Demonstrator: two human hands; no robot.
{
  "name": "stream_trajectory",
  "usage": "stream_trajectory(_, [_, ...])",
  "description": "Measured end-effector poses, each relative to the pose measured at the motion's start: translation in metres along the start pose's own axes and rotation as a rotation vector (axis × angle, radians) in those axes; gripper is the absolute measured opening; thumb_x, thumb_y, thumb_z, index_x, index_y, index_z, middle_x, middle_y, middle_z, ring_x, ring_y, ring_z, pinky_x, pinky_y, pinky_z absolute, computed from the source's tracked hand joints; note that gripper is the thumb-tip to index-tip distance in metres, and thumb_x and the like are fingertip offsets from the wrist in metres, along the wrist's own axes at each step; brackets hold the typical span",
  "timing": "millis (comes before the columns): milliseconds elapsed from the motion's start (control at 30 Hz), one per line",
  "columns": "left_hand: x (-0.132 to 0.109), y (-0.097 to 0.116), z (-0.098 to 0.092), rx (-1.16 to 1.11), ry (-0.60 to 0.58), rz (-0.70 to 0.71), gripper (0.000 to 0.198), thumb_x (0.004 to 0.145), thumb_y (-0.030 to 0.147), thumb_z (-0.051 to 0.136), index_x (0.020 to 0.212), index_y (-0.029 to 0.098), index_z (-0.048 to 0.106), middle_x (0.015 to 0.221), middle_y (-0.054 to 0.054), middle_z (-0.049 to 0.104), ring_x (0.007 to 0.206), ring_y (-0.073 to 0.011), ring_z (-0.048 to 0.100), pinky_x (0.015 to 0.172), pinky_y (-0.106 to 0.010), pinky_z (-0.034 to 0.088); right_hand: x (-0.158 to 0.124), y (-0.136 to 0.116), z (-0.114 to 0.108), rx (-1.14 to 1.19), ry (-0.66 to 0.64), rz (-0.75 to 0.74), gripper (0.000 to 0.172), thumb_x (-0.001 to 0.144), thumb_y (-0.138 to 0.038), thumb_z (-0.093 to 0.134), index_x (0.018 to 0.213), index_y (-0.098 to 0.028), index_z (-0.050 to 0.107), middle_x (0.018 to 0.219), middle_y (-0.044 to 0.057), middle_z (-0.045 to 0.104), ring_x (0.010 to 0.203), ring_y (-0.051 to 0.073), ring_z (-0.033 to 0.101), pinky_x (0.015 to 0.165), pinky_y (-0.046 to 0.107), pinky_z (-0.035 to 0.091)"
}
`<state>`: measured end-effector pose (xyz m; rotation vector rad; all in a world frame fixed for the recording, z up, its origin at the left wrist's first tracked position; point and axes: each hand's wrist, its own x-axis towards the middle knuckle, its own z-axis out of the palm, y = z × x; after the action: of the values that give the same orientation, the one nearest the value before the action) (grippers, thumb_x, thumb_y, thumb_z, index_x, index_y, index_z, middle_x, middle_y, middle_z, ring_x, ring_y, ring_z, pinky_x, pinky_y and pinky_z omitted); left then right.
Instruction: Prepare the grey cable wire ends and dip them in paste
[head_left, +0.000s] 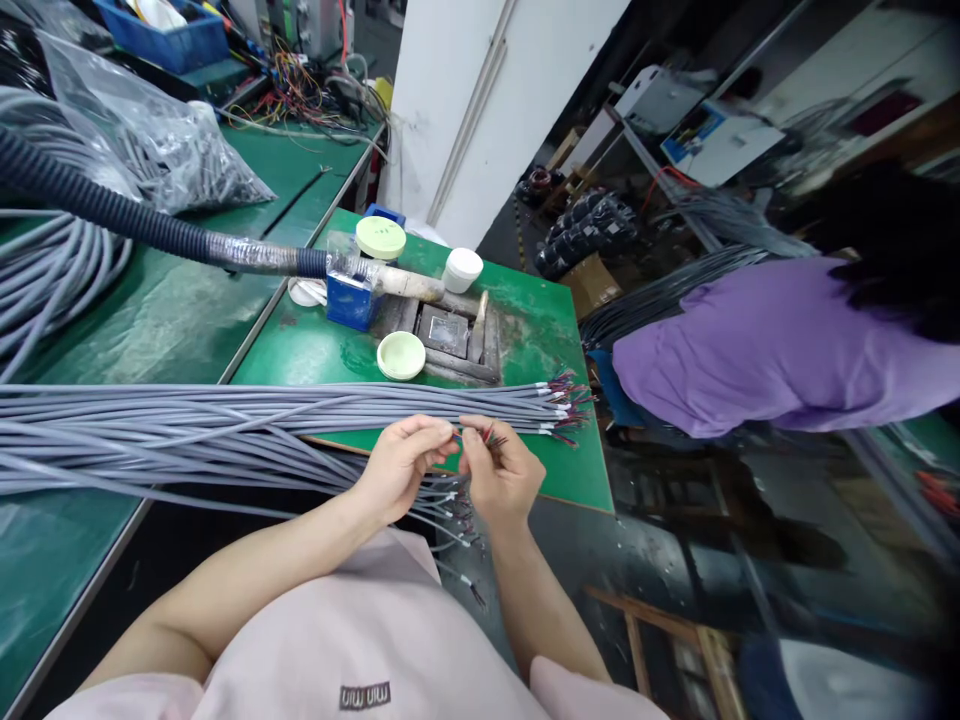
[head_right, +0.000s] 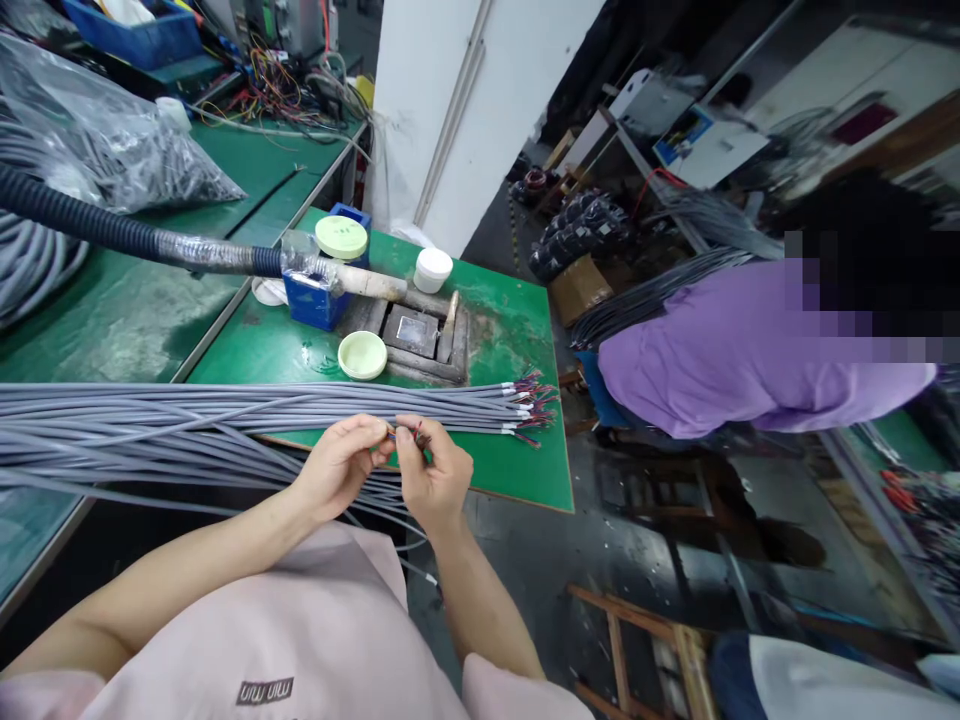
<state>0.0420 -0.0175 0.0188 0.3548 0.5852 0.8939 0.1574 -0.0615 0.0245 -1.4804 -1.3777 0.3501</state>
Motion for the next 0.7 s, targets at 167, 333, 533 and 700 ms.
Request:
stream_trajectory(167, [0.001, 0.001, -0.004, 0.093, 0.086, 0.13, 0.018, 0.06, 0.027, 0.08, 0.068, 0.014, 0.071, 0.062, -0.001, 0.068, 0.061, -0.0094, 0.058, 0.062, -0.021, 0.042, 0.008, 0.001, 0.0, 0.021, -0.035, 0.069, 0.01, 0.082, -0.028, 0.061, 0.078, -0.02, 0.065, 0.068, -0.001, 0.064, 0.059, 0.012, 0.059, 0.057, 0.023, 0.048])
stream_trajectory(333, [0.003, 0.003, -0.01, 0.137, 0.045, 0.08, 0.026, 0.059, 0.023, 0.081, 0.082, 0.016, 0.074, 0.077, -0.002, 0.072, 0.065, -0.0083, 0.058, 0.063, -0.021, 0.043, 0.021, -0.001, 0.0, 0.134, -0.048, 0.171, 0.015, 0.081, -0.032, 0.063, 0.076, -0.018, 0.064, 0.059, -0.003, 0.06, 0.049, 0.01, 0.055, 0.049, 0.02, 0.046])
stream_trajectory(533, [0.01, 0.006, -0.01, 0.143, 0.071, 0.12, 0.019, 0.059, 0.023, 0.08, 0.075, 0.015, 0.073, 0.069, -0.001, 0.069, 0.061, -0.008, 0.056, 0.061, -0.021, 0.041, 0.03, -0.006, 0.007, 0.148, -0.1, 0.205, 0.016, 0.079, -0.032, 0.063, 0.072, -0.018, 0.063, 0.056, -0.003, 0.06, 0.048, 0.01, 0.054, 0.047, 0.02, 0.045])
stream_trajectory(700, [0.015, 0.006, -0.011, 0.104, 0.107, 0.117, 0.02, 0.058, 0.026, 0.081, 0.07, 0.014, 0.071, 0.065, -0.001, 0.069, 0.062, -0.0093, 0.058, 0.062, -0.022, 0.041, 0.03, 0.0, 0.013, 0.107, -0.095, 0.198, 0.018, 0.081, -0.035, 0.062, 0.075, -0.018, 0.064, 0.06, -0.002, 0.061, 0.051, 0.01, 0.055, 0.05, 0.022, 0.046])
